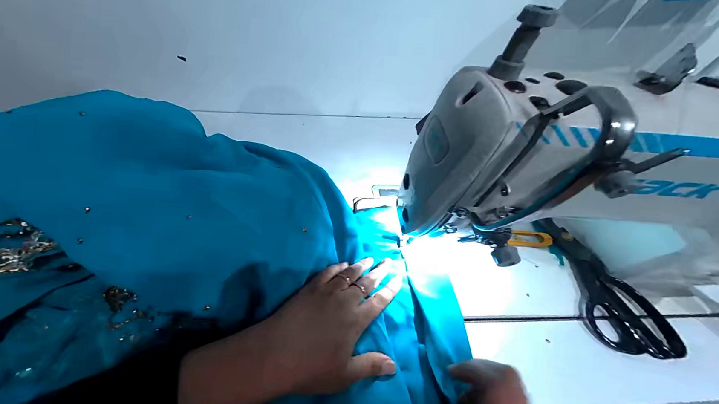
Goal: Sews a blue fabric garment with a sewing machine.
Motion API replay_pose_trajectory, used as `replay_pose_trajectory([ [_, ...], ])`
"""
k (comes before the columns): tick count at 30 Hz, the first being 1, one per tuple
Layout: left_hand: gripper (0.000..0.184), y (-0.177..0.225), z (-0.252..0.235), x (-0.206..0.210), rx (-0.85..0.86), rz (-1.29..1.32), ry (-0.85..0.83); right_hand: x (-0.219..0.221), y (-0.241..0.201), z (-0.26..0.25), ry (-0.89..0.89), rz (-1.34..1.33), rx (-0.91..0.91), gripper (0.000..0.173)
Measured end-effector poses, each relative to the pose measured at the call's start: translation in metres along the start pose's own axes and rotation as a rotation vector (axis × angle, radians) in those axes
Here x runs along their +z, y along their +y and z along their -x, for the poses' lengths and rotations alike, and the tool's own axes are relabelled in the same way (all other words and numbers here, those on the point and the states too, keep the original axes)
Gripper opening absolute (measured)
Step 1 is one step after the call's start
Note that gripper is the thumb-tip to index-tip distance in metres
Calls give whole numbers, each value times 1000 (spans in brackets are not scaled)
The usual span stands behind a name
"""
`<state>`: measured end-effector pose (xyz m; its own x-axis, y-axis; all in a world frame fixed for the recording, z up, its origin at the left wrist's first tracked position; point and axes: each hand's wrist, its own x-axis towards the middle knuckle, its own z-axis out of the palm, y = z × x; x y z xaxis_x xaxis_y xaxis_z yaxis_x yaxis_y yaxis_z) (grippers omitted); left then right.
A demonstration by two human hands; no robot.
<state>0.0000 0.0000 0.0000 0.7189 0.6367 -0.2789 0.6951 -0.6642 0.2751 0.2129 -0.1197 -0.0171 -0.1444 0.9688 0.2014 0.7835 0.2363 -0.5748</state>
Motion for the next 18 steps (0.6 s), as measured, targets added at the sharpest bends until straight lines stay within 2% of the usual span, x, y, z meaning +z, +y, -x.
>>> replay_pose_trajectory([
  [1,81,-2,4,3,-8,-7,22,11,2,5,14,92,-3,54],
  [3,77,-5,14,22,2,-60,189,19,10,10,37,216,-38,50],
  [6,76,11,34,56,-37,-164,451,5,25,11,3,227,-62,47],
  [10,75,53,68,62,-81,-199,336,-8,38,6,-29,178,-99,47],
  [14,61,62,76,10,-19,-44,89,-8,37,8,6,7,-70,40],
  [15,57,63,74,-1,15,0,102,-8,36,9,26,-34,-45,36],
  [16,55,64,68,-6,55,1,186,-6,34,10,48,-54,-20,31],
  [18,45,61,43,4,133,-75,449,-3,32,9,87,-24,19,27],
])
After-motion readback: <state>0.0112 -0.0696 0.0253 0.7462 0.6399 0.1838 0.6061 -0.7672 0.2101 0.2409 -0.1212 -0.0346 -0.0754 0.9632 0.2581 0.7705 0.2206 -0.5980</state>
